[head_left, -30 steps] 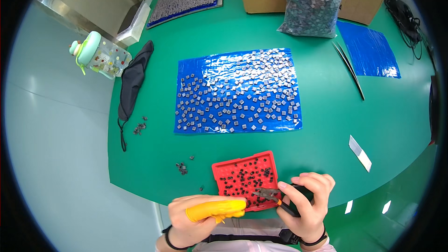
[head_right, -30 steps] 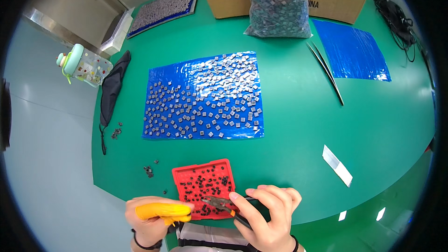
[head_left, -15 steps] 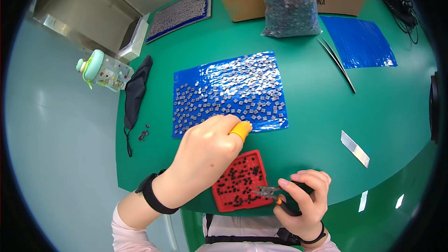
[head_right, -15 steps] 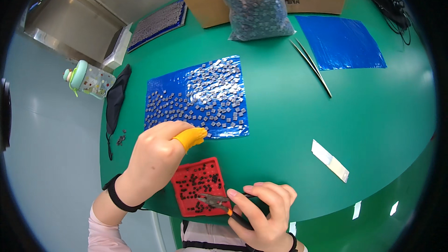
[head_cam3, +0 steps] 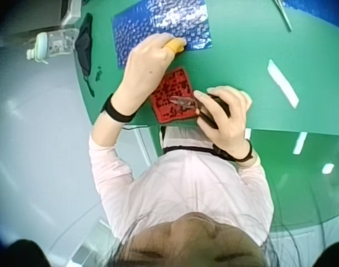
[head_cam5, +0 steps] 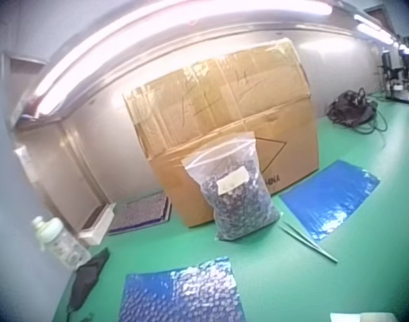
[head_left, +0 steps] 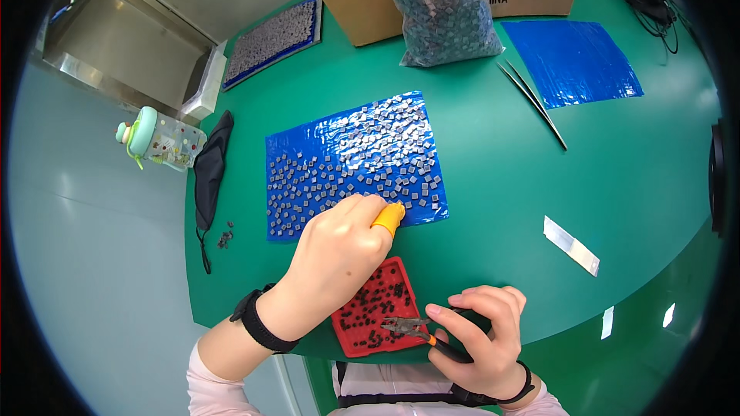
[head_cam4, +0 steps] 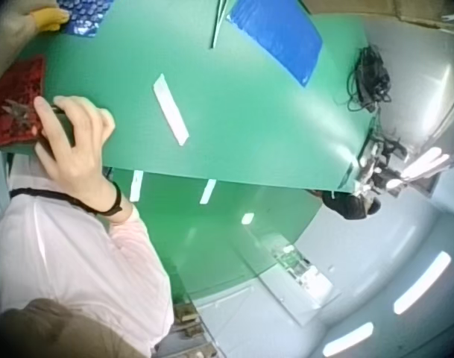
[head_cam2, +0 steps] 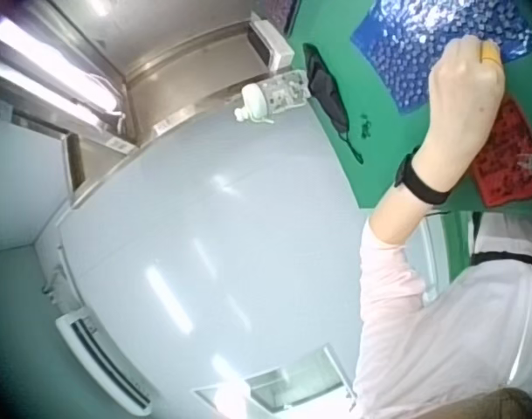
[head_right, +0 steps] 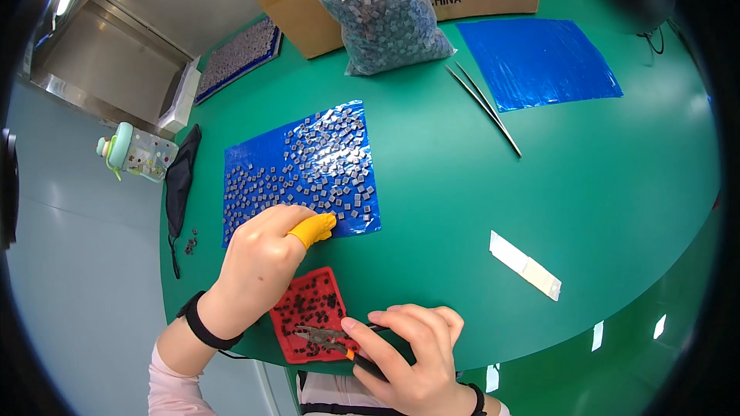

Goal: The person picks small black components from a red tray and places them onto a green table using a yellow finger cot and pliers. The person repeatedly handles the components one by one, moving them from the tray to the table surface.

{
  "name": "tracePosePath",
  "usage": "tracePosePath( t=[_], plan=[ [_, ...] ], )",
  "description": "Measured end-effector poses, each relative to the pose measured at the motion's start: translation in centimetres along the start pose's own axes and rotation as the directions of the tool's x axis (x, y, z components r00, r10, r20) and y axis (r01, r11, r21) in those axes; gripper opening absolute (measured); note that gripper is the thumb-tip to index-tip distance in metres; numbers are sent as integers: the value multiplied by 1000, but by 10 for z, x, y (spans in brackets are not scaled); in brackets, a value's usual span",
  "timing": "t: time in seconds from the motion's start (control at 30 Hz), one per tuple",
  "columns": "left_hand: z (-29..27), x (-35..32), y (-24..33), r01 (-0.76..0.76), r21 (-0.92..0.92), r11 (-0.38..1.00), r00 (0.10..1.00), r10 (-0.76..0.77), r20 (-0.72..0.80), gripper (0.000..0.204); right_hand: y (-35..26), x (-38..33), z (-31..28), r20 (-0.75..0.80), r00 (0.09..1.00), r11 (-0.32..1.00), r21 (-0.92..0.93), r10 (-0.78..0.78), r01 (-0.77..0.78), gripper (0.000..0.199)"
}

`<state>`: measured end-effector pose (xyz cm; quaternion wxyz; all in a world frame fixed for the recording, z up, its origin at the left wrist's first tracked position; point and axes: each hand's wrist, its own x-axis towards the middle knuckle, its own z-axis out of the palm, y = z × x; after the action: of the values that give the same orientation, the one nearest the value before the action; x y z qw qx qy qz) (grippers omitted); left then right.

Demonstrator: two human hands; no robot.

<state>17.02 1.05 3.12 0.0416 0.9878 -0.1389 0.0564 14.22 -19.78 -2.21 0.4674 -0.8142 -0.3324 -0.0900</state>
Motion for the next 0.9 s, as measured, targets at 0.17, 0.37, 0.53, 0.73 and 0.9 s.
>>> tracePosePath(
  t=[0.17,0.37,0.53,0.73,0.9],
  plan=[
    [-8,-8,-2,27,-35,999,997,-30,-76,15,-1,1,0,-3,1000,1000,-1,-3,3,51],
    [-60,-52,-5,374,-61,925,898,-378,-228,32,-3,3,1,4,1000,1000,-15,23,-23,50],
    [-58,-108,-19,645,-97,758,755,-651,-70,21,-3,0,2,-15,999,999,-26,34,-35,51],
    [-30,-146,-22,725,-207,657,672,-740,6,21,-9,2,7,-8,999,999,-34,42,-42,50],
    [-18,-148,-30,665,-233,710,729,-684,-4,21,-8,1,8,-22,998,995,-80,55,-57,50]
  ],
)
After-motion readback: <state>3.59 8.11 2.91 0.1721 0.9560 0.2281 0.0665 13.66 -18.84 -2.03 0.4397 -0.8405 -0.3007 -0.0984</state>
